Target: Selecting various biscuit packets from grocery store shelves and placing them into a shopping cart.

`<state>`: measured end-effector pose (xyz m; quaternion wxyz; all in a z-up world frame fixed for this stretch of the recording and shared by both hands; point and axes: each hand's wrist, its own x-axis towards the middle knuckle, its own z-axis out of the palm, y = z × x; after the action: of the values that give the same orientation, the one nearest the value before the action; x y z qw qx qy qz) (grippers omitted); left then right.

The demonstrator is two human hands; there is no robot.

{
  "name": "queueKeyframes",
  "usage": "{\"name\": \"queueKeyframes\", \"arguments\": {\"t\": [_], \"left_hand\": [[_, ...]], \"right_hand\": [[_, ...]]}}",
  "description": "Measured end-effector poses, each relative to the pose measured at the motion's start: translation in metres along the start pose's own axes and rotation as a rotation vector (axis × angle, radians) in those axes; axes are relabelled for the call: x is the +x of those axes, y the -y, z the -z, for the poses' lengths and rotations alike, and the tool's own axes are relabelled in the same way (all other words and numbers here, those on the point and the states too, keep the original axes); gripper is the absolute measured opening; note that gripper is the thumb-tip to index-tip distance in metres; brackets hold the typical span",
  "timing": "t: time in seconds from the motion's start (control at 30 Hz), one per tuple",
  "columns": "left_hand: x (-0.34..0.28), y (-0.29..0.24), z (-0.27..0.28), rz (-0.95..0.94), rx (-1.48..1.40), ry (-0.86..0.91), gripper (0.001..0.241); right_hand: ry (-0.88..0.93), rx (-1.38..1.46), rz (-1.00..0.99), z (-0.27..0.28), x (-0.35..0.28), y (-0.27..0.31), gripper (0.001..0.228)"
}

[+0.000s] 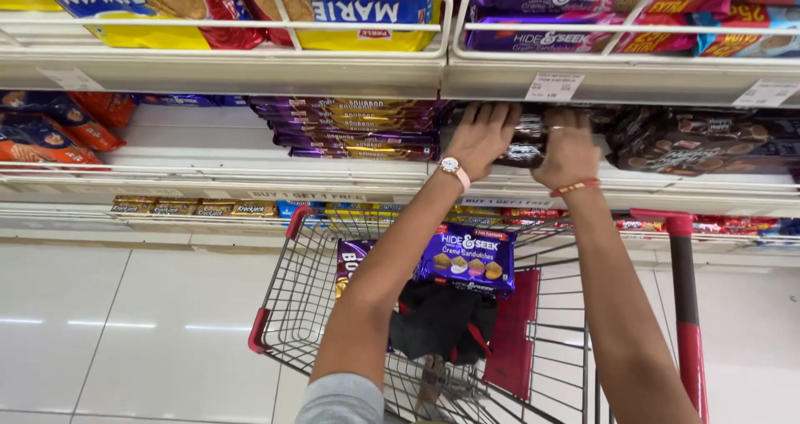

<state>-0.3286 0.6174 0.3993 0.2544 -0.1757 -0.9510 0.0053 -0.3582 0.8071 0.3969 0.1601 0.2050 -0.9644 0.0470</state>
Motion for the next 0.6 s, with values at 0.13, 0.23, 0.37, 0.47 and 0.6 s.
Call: {"name": "queueKeyframes", "arguments": {"t": [0.13,0.23,0.37,0.47,0.6], "left_hand": [[-0.029,-0.003,0.018,-0.126,0.039,-0.157,0.096],[-0.061,0.007,0.036,-0.311,-0.021,-0.354,0.078],[-0.115,0.026,0.073,-0.318,-0.408,-0.493,0.115],[-0.164,0.029,0.065,-0.212,-0.770,-0.387,0.144],[-0.242,0.021,0.031,0.013,-1.165,-0.042,0.144]], "right_hand": [[-0.076,0.044,-0.031,0.031,-0.047,-0.007,0.078],[-0.337,0.108,0.091,0.066,-0.084,0.003,0.074],[-0.392,0.218,0.159,0.098,-0.128,0.030,0.073],[-0.338,0.318,0.218,0.101,-0.155,0.055,0.076],[-0.135,0.392,0.215,0.096,-0.171,0.093,0.092]]}}
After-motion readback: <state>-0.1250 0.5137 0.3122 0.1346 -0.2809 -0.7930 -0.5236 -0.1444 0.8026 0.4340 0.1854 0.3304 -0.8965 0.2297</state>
